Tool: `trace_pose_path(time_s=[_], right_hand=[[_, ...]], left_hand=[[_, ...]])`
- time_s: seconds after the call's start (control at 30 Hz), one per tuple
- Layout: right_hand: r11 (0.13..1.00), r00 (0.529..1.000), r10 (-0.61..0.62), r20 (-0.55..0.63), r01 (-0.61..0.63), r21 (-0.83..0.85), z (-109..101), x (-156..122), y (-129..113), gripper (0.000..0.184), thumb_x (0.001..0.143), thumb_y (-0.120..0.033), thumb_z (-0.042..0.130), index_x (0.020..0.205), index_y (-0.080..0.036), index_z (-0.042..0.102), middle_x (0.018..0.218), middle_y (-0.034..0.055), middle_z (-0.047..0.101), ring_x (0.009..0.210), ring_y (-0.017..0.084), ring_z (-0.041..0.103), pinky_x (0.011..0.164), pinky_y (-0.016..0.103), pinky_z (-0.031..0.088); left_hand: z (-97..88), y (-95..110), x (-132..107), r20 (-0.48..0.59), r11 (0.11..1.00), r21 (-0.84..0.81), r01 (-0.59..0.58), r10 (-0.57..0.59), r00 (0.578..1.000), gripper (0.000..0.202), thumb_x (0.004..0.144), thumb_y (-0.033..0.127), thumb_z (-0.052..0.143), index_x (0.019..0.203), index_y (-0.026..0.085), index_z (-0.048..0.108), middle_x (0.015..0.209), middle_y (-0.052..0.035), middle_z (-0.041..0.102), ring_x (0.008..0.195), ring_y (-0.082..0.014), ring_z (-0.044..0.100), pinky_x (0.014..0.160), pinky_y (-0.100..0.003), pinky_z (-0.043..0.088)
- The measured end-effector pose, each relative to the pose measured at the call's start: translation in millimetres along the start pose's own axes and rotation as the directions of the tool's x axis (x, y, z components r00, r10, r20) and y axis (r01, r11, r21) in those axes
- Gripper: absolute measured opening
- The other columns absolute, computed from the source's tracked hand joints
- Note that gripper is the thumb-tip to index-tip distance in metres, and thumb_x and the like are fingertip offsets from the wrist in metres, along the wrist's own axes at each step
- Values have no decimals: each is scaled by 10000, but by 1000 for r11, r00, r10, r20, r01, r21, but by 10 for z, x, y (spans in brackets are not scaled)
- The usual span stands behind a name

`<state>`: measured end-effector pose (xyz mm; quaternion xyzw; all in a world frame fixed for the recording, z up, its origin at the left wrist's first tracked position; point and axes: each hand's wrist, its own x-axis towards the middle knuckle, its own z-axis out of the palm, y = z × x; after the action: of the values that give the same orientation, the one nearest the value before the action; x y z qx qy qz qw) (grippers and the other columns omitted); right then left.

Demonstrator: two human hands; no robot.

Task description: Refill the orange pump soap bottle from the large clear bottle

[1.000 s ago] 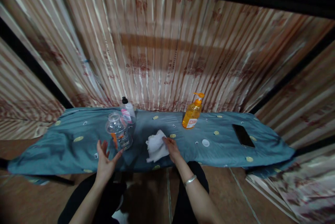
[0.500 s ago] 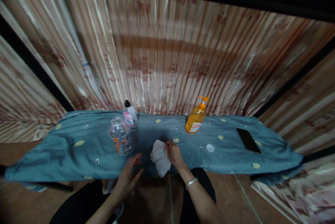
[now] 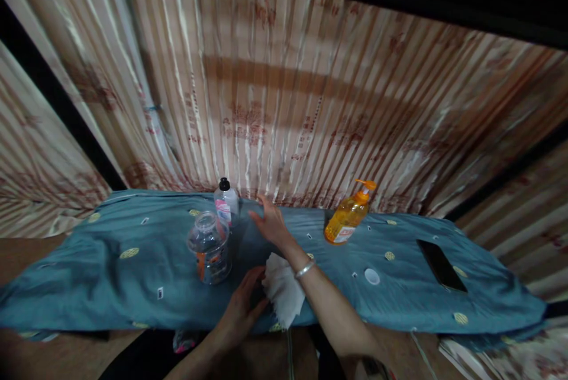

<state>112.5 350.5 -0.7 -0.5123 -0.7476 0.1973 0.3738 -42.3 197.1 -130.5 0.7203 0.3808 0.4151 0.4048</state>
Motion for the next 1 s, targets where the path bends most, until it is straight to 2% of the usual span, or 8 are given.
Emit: trace_pose_path(time_s=[0.17, 0.33, 0.43, 0.5, 0.6, 0.7, 0.83, 1.0], right_hand=[[997, 996, -37, 75, 32, 64, 404, 831, -316, 944, 803, -383, 973, 1600, -118, 540, 1642, 223, 610, 1554, 367, 575, 1287, 500, 482], [991, 984, 18, 176, -41, 125, 605, 962, -351, 665, 817, -489, 960, 1327, -145, 706, 1251, 129, 813, 1136, 291, 777, 1050, 422, 608], [990, 996, 81, 26, -84, 115, 415, 775, -275, 521, 827, -526, 934, 1145, -163, 737, 1042, 79, 818, 973, 262, 760, 900, 368, 602], [988, 989, 106, -102, -93, 123, 173, 542, -209, 496, 831, -557, 909, 1101, -179, 734, 943, 44, 798, 873, 238, 731, 799, 327, 573], [986, 969, 123, -214, -95, 137, -215, 33, -148, 521, 819, -627, 879, 1065, -192, 733, 823, 0, 752, 714, 189, 654, 681, 285, 510], [983, 956, 142, -255, -107, 149, -453, -548, -184, 488, 847, -644, 845, 1042, -210, 731, 788, -15, 729, 672, 172, 608, 639, 274, 479], [972, 960, 184, -212, -146, 184, -515, -1085, -317, 433, 849, -603, 868, 1016, -221, 751, 760, -17, 725, 661, 171, 610, 633, 273, 499], [935, 967, 156, -202, -78, 347, -592, -1143, -326, 621, 865, -648, 860, 1315, -241, 735, 1178, 92, 838, 1043, 280, 779, 916, 382, 630]], left_hand=[[-1, -54, 77, -22, 1000, 0, 6, -6, 1000, 533, 1031, 480, 718, 1495, 233, 627, 1480, -138, 670, 1268, -304, 699, 1076, -575, 598], [41, -93, 93, -75, 1000, 14, 11, -10, 997, 545, 1026, 468, 722, 1507, 234, 619, 1490, -142, 670, 1283, -313, 700, 1088, -587, 593], [54, -74, 83, -140, 999, 32, 22, -17, 990, 739, 986, 437, 752, 1649, 278, 466, 1642, -176, 571, 1438, -350, 640, 1182, -607, 542], [47, -40, 105, -201, 998, 52, 23, -12, 980, 979, 914, 444, 818, 1731, 301, 298, 1777, -197, 412, 1615, -389, 473, 1285, -643, 434], [31, 30, 200, -279, 996, 83, 21, 3, 960, 1262, 789, 491, 924, 1764, 274, 152, 1848, -232, 248, 1727, -452, 218, 1352, -720, 250], [37, 92, 320, -322, 995, 91, 27, 4, 947, 1373, 723, 512, 963, 1768, 232, 118, 1854, -275, 191, 1736, -488, 142, 1362, -725, 187], [72, 133, 424, -302, 996, 64, 56, -34, 953, 1414, 655, 455, 990, 1764, 246, 137, 1825, -264, 302, 1699, -456, 303, 1342, -663, 303], [83, 168, 463, -246, 991, 39, 129, -116, 962, 1138, 699, 302, 876, 1700, 251, 337, 1628, -195, 608, 1516, -384, 598, 1253, -603, 463]])
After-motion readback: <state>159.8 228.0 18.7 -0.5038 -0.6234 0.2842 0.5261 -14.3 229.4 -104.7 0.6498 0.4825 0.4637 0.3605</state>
